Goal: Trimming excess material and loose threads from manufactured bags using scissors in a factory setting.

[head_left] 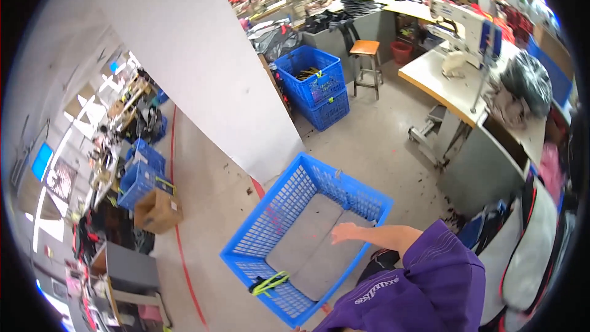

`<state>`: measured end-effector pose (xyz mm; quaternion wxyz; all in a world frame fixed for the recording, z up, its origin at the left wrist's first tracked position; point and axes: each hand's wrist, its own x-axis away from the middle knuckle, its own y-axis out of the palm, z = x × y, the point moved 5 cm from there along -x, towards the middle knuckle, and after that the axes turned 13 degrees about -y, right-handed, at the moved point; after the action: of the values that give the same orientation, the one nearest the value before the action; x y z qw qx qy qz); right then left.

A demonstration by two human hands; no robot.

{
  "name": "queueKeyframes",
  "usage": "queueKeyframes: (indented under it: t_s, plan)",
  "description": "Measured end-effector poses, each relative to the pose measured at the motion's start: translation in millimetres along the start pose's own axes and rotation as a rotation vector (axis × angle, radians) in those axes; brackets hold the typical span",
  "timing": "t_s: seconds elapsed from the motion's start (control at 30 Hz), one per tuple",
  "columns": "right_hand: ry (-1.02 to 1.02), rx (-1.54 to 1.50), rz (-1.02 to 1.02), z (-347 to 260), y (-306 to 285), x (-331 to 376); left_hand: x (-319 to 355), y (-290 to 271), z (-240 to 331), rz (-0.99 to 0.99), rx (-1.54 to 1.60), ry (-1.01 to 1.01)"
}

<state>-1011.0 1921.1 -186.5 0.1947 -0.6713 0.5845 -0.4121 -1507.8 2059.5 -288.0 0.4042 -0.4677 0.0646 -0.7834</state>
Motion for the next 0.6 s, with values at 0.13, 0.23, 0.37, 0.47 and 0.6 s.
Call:
queueKeyframes:
  t_s: [0.13, 0.23, 0.37, 0.47, 0.6]
  plan:
    - [0.127, 0.017, -0.144, -27, 51, 32, -41, -45, -40, -0.101, 0.009, -0.111]
    - [0.111, 0.036, -0.085, -49, 71, 42, -48, -40, -90, -0.176, 0.058, -0.257]
    - [0.177, 0.118, 0.022, -45, 85, 63, -36, -22, -66, -0.04, 0.454, -0.557]
    - [0.125, 0.371, -0.177, -27, 103, 78, -31, -21, -45, -0.072, 0.173, -0.358]
    - [0.271, 0.438, -0.03, -23, 127, 81, -33, -19, -44, -0.07, 0.04, -0.318]
